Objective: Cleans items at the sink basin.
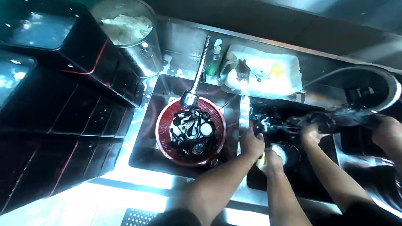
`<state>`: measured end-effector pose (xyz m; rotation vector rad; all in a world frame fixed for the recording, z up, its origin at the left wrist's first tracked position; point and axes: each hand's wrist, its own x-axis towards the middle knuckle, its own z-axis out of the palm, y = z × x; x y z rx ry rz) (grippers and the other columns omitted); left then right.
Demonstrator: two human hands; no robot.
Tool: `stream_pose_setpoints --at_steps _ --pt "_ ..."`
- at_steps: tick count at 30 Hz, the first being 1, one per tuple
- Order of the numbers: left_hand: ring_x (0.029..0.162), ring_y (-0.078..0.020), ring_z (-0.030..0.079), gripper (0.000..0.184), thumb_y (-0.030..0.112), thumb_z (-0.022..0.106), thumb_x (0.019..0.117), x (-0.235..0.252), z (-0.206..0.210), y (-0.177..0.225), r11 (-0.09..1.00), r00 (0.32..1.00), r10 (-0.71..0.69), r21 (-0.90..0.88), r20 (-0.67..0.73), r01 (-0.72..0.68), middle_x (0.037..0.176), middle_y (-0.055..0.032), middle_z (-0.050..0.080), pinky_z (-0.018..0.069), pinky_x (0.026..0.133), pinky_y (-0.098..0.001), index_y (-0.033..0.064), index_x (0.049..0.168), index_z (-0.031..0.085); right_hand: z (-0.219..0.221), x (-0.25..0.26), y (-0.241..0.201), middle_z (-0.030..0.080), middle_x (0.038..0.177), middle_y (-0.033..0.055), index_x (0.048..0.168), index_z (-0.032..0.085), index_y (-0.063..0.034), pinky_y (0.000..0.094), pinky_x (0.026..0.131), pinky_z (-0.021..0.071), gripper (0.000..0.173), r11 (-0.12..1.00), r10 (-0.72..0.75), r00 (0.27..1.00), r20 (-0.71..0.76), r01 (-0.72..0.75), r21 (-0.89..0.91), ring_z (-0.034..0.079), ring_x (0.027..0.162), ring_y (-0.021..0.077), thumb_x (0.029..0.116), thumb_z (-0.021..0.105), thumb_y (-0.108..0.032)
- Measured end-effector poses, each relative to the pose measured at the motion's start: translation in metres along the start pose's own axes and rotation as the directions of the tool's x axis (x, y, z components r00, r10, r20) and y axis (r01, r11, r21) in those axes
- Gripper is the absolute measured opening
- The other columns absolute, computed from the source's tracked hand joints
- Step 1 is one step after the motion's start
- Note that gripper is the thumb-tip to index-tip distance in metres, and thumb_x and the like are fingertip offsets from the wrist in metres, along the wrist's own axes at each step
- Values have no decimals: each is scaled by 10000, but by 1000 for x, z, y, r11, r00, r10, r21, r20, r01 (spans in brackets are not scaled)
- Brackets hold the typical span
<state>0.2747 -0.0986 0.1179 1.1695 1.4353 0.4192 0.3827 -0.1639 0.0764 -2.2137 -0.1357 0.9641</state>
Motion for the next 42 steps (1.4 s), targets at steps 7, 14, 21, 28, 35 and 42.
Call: stream_pose_setpoints --at_steps 7,14,21,28,35,42 --pt "1208 -307 651 386 330 517 1056 72 -143 -147 959 993 -23 280 -116 55 1294 -148 679 514 1045 -551 86 1314 670 35 -20 -24 650 1011 215 1293 562 33 533 722 562 449 982 -108 987 -116 87 -169 649 793 305 1035 596 -332" --pt "1497 -437 324 675 176 600 1012 80 -217 -165 877 992 -109 464 -61 125 1612 -286 330 267 1222 -558 -64 1568 300 96 -44 -151 621 998 15 1352 428 -64 320 651 600 483 605 -794 608 -12 791 93 644 754 105 957 691 -154" --pt "1414 -424 433 430 105 523 1064 73 -272 -102 790 925 -374 544 65 281 1476 -308 488 311 1173 -526 -102 1438 471 166 -2 -287 607 1272 240 1361 510 44 535 997 496 511 397 -738 633 234 688 -608 608 1162 312 964 672 -233" --pt "1365 -417 490 557 459 587 1020 139 -218 -226 889 929 -281 431 240 157 1386 -249 598 252 1188 -616 3 1335 645 187 -16 -301 598 1193 364 1155 593 178 627 1003 415 217 13 -185 803 566 578 -816 578 1138 467 1040 522 9" --pt "1319 -434 545 543 332 615 1015 135 -209 -188 949 909 -289 212 300 231 1390 -289 580 409 1103 -619 -30 1415 553 162 -20 -260 684 1173 98 1301 645 -91 432 858 578 365 494 -769 608 195 760 -422 667 990 157 945 640 -168" --pt "1337 -409 540 441 236 513 1076 98 -239 -132 876 842 -462 291 280 384 1415 -279 562 415 1107 -576 -44 1417 530 165 -87 -144 628 1075 16 1425 460 -62 290 733 576 437 482 -873 485 -58 874 56 632 817 79 1030 578 -206"
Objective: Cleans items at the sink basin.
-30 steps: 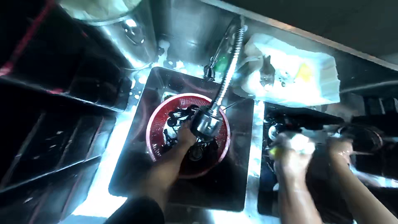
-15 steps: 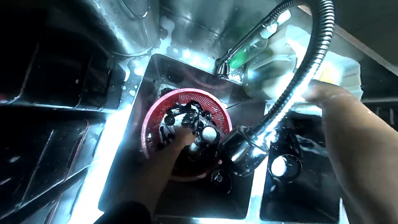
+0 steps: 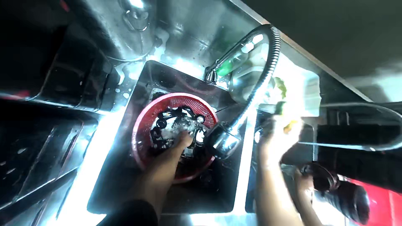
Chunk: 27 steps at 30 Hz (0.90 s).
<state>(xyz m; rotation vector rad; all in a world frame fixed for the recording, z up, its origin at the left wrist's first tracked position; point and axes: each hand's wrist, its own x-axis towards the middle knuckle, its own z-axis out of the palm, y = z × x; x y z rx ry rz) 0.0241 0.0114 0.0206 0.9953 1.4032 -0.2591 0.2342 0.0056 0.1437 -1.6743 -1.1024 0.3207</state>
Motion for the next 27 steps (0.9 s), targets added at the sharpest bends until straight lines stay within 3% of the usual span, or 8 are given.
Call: stream_pose_setpoints --at_steps 4,7,9,11,16,21,25,27 --pt "1276 -420 592 415 224 444 1091 -4 -1 -1 1000 968 22 16 -250 -19 1359 -267 609 461 1057 -589 -15 1414 545 10 -81 39 697 1047 72 1403 566 -106 369 702 598 406 917 397 890 223 -392 -70 675 802 142 1004 604 -168" --pt "1117 -452 668 359 237 492 1075 -13 1 -14 982 865 188 64 -465 -179 1185 -267 688 509 950 -640 19 1337 604 27 -115 57 707 1170 92 1376 609 -115 437 867 604 399 865 500 789 358 -476 -159 701 997 181 979 634 -155" --pt "1004 -468 683 349 257 489 1090 -21 5 -21 952 786 271 34 -556 -304 1052 -280 689 534 855 -646 16 1328 576 46 -128 58 652 1348 87 1453 567 -134 451 1024 543 489 875 483 759 436 -425 -230 644 1197 192 973 656 -163" --pt "1082 -434 657 379 283 449 1110 -28 1 -19 915 797 263 -122 -543 -384 1145 -267 674 511 945 -620 33 1371 565 70 -137 53 572 1468 98 1478 554 -135 511 1129 449 522 876 463 699 544 -271 -398 530 1361 257 972 656 -214" --pt "1135 -384 646 458 391 468 1085 26 -7 -52 911 771 127 -234 -624 -339 1176 -238 681 502 999 -605 4 1199 684 103 -167 27 495 1569 40 1276 718 -159 484 1218 353 410 815 453 466 760 129 -565 391 1493 235 1021 516 -408" --pt "1086 -350 666 480 433 442 1088 -8 -7 -37 938 844 222 -129 -488 -322 1104 -192 707 516 950 -604 48 1076 729 118 -142 25 569 1443 217 1593 353 -127 607 1095 446 730 780 552 490 675 -16 -626 563 1318 389 965 661 -335" --pt "1045 -419 664 707 600 352 1068 -5 -40 -35 930 845 89 -260 -528 -261 1086 -263 689 515 907 -659 -11 1093 707 117 -151 -1 572 1494 80 1483 560 -171 524 1176 410 481 873 421 422 803 51 -484 514 1406 245 1056 513 -387" --pt "1059 -419 658 626 546 402 1072 -21 -33 -29 954 849 185 -116 -495 -276 1111 -256 682 519 907 -646 -3 1108 700 120 -141 7 556 1503 103 1440 592 -134 523 1199 369 491 837 447 469 762 81 -541 465 1441 263 1010 589 -371"
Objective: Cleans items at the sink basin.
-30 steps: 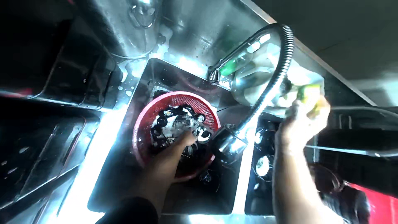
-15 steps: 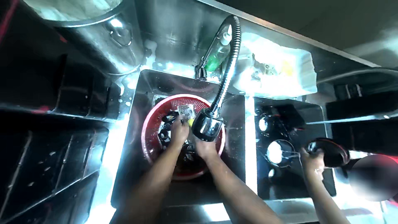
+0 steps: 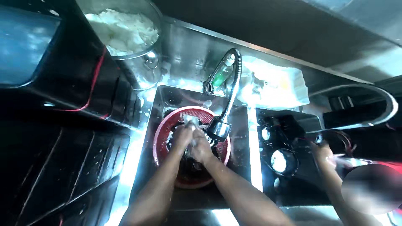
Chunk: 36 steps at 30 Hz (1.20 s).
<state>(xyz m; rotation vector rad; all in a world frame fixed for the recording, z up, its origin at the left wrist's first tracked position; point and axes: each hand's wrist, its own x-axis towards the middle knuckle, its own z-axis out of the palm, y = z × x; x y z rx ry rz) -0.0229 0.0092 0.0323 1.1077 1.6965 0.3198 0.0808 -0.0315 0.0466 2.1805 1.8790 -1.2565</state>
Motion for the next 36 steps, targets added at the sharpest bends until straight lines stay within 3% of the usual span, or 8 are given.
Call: stream_pose_setpoints --at_steps 5,12,15,20,25,28,32,36 --pt "946 -284 694 371 380 522 1063 -26 5 3 968 975 222 -121 10 -219 996 -140 720 559 859 -548 63 1113 708 -9 48 48 682 1274 164 1318 650 -56 499 1066 503 505 985 26 895 -446 52 162 634 1227 280 921 697 -365" --pt "1015 -241 699 434 451 598 1031 6 48 -2 726 971 5 -667 -240 -169 1076 -132 733 570 931 -498 52 1150 719 -22 -31 29 688 907 138 1202 650 -49 370 606 577 313 452 390 921 14 -204 868 661 699 215 928 747 -165" --pt "1093 -186 666 399 303 708 959 -18 91 4 643 987 122 -750 -100 -156 1188 -86 698 571 949 -435 88 1288 637 -15 -31 32 699 891 146 1125 679 -35 438 632 573 272 487 516 838 -179 -115 866 671 723 243 866 737 -97" --pt "1159 -263 656 439 344 678 994 4 100 -8 878 950 297 -364 -94 -310 1209 -176 690 523 1040 -481 7 1274 645 -43 -50 62 736 911 126 1114 701 -48 504 739 606 321 656 575 722 -385 -126 744 717 782 255 940 757 -312" --pt "960 -186 599 246 216 572 1055 10 47 19 751 980 162 -629 -117 -199 1054 -136 638 515 890 -398 -6 1141 629 -87 -72 135 659 834 125 1133 628 -5 470 599 593 353 312 815 468 -342 144 939 656 663 238 996 663 -329" --pt "801 -126 612 275 312 580 1055 24 45 27 558 991 109 -820 -81 -129 901 -52 640 549 755 -330 43 1058 638 -108 -74 165 635 1027 158 1265 580 -37 539 713 563 573 125 869 470 -153 89 988 637 847 284 1008 536 -548" --pt "431 -53 491 385 385 424 1101 14 48 45 223 916 327 -961 234 166 579 41 501 444 401 -199 128 862 581 -88 -62 120 683 850 111 1082 662 -37 462 638 589 564 432 709 597 -376 54 900 672 719 216 1061 420 -546" --pt "526 -34 474 282 373 447 1102 21 55 46 453 958 151 -878 243 152 646 75 483 445 501 -205 183 928 560 -38 -58 43 697 1187 116 1303 621 -85 527 913 577 368 868 187 902 -390 34 495 688 1055 260 1060 535 -348"
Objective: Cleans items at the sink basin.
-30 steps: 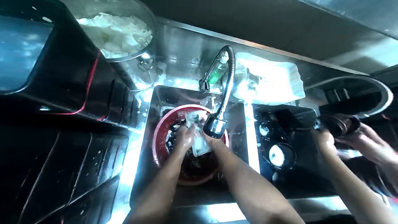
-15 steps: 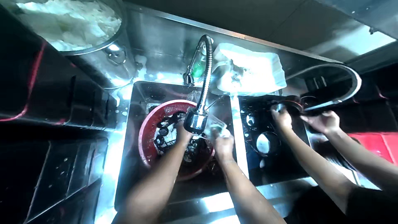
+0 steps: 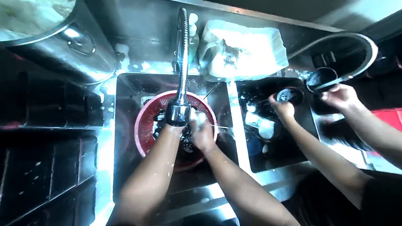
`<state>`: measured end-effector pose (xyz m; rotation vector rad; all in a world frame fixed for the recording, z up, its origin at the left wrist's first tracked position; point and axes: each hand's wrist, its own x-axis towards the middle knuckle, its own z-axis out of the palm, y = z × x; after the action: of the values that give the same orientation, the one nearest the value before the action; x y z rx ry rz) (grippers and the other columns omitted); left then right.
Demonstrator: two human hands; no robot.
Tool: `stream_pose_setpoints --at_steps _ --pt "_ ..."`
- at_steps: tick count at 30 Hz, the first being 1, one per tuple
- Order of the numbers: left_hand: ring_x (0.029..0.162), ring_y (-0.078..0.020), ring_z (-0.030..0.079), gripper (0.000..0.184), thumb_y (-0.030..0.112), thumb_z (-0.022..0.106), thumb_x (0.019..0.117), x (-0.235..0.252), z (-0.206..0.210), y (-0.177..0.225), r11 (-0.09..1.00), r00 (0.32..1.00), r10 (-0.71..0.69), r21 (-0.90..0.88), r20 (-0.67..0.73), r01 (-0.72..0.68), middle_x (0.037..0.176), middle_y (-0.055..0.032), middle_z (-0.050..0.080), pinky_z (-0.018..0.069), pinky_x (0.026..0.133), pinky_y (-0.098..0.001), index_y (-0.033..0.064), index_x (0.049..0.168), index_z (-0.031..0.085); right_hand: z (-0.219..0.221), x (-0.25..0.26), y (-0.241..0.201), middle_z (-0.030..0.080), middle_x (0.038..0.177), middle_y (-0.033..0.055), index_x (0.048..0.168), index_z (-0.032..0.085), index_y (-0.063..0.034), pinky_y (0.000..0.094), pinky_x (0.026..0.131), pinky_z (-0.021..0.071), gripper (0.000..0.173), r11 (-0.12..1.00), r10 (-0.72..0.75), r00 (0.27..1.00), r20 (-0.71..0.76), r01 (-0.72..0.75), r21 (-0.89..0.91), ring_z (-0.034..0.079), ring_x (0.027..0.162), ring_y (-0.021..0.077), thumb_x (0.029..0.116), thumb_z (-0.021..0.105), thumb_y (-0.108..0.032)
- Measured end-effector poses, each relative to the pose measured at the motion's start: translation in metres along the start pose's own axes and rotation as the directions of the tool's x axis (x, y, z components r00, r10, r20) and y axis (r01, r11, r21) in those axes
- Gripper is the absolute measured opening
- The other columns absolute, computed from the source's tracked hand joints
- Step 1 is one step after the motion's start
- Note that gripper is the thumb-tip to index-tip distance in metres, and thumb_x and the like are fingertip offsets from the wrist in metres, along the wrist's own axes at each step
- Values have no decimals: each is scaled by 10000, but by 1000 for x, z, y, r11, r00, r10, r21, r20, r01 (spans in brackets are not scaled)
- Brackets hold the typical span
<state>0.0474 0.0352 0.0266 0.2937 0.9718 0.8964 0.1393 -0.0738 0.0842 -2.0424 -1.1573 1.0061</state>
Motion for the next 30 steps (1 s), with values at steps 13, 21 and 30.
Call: stream_pose_setpoints --at_steps 13,21,30 --pt "1204 -237 608 477 364 315 1138 -13 29 10 902 966 -160 368 -205 227 1323 -132 643 460 1013 -442 50 1448 495 -67 20 42 740 1144 63 1248 706 -127 481 986 581 392 990 18 999 36 -12 -141 705 1069 185 902 782 -294" --pt "1093 -411 679 467 411 635 975 -38 -52 -195 -132 962 -112 963 -249 234 1160 -247 688 547 927 -607 -7 1177 682 -119 32 117 694 1133 238 1234 639 -29 659 911 526 738 759 511 695 -506 -641 -114 674 1078 412 1001 410 -691" --pt "1086 -427 640 355 296 643 975 -2 -52 -210 238 896 -255 874 -364 423 1140 -265 669 508 912 -645 -19 1132 684 -98 14 114 624 1296 214 1329 550 -42 580 929 552 626 697 412 701 -581 -654 -294 660 1153 370 1040 410 -579"
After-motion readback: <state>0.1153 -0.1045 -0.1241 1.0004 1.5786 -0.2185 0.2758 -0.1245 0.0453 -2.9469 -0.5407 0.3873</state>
